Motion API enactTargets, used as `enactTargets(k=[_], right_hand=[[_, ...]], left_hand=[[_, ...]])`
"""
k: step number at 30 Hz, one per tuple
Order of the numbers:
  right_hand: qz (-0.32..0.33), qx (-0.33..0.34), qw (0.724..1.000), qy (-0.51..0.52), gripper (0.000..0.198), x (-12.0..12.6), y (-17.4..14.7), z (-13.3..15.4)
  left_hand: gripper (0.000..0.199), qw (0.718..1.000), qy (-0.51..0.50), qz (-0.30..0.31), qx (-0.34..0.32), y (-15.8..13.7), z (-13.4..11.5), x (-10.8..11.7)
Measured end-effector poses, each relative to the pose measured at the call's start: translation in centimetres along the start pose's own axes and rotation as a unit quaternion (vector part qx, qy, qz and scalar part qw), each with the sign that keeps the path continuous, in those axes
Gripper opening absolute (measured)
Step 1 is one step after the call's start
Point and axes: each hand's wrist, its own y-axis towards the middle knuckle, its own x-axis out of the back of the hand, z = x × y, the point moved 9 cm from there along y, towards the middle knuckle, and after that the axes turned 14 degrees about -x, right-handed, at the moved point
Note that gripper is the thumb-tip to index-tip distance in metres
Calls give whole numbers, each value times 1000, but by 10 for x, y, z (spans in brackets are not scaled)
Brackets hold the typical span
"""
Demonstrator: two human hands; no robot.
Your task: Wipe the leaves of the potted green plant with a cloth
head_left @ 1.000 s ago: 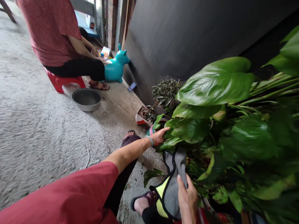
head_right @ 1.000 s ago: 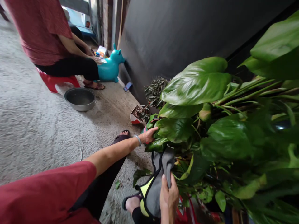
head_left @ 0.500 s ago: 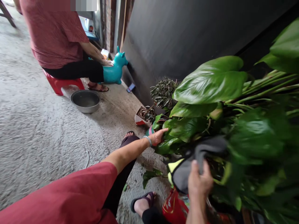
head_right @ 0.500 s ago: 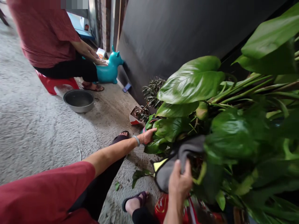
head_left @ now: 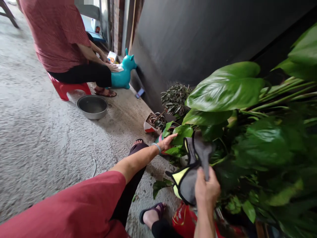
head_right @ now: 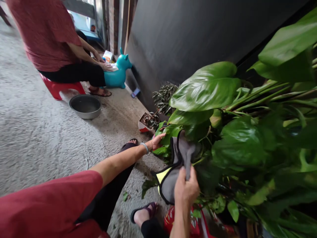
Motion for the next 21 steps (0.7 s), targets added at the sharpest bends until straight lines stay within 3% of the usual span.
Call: enactTargets(k=[2,5,9,13,16,18,19,21], right_hand=[[60,-8,998,-34,85,-41,7,-11],[91,-18,994,-52,86,-73,13,-41],[110,-33,991,-61,88,-85,17,-69],[155,-20,986,-54,91,-89,6,-65],[221,7,975,-24,80,-66,-17,-51],[229,2,973,7,74,-27,-28,-39],[198,-15,980,16,73,-2,-30,-33],[58,-49,997,25,75,52,-26,-18]], left_hand=[[32,1000,-6,-21,-6,-2,-6,3],[33,1000,-22,-12,8,-4,-11,1],[39,999,-46,3,21,-3,-12,-1],[40,999,-43,6,15,2,-12,1],[40,999,-32,2,10,4,-13,3],[37,1000,-23,4,7,1,-13,2],[35,1000,-19,6,6,0,-13,2],[31,1000,-9,7,9,-4,-9,0]])
